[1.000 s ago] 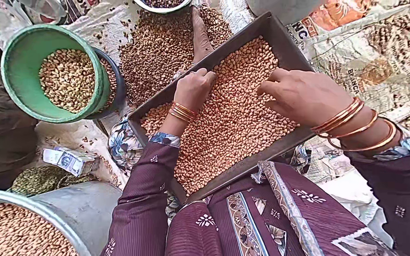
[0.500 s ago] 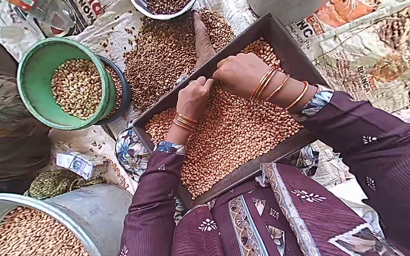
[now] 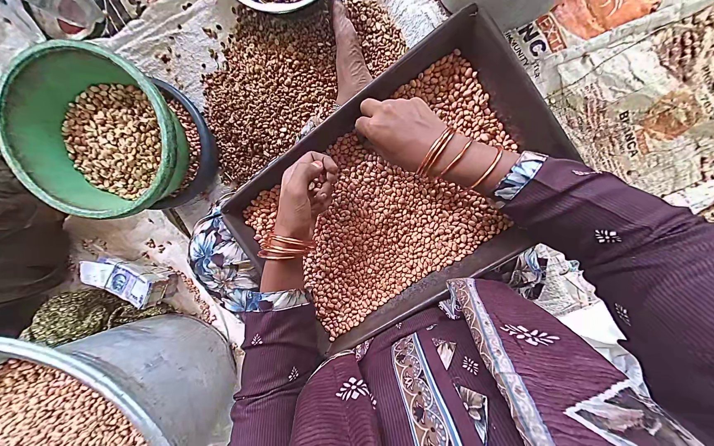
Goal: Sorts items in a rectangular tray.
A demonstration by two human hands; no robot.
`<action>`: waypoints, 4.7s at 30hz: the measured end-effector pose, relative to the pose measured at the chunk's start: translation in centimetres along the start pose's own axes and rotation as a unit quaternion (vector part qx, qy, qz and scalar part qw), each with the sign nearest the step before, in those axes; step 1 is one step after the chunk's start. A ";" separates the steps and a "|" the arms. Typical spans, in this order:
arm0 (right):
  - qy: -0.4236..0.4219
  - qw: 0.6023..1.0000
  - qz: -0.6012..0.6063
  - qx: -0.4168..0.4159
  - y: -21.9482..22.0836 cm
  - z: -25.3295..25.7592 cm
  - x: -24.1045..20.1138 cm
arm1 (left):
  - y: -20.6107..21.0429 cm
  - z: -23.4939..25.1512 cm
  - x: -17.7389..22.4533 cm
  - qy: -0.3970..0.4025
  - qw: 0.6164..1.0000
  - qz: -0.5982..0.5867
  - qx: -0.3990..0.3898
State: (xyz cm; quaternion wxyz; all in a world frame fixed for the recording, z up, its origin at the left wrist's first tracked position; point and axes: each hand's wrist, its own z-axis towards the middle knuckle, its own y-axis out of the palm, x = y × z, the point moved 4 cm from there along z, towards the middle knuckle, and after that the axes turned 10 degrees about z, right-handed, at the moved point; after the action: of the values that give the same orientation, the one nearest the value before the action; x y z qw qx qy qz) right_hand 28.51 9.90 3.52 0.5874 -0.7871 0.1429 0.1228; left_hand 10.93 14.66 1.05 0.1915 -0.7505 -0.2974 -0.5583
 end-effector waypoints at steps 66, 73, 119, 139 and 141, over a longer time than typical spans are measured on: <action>-0.148 0.989 0.021 -0.016 4.4 -12.1 -0.2 | 7.4 -5.3 -2.2 0.261 0.760 0.578 -0.142; -0.152 0.976 0.144 -0.060 3.0 -12.9 0.4 | 7.6 -5.2 -2.3 0.239 0.778 0.565 -0.136; -0.200 0.959 0.184 0.082 -0.6 -16.7 -2.9 | 11.5 -4.1 -2.6 -0.085 0.974 0.010 -0.212; 0.246 0.968 -0.035 -0.013 0.3 -18.3 6.1 | 16.0 7.1 3.5 0.171 0.911 0.352 -0.132; 0.240 0.970 -0.021 -0.011 -0.5 -18.2 6.1 | 16.9 7.3 3.2 0.205 0.854 0.457 -0.143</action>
State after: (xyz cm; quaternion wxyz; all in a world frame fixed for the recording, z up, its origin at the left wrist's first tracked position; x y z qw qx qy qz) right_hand 34.80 -7.92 6.81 0.5292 -0.8029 0.2622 -0.0805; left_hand 28.08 7.26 2.65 0.3725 -0.6897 0.2082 -0.5850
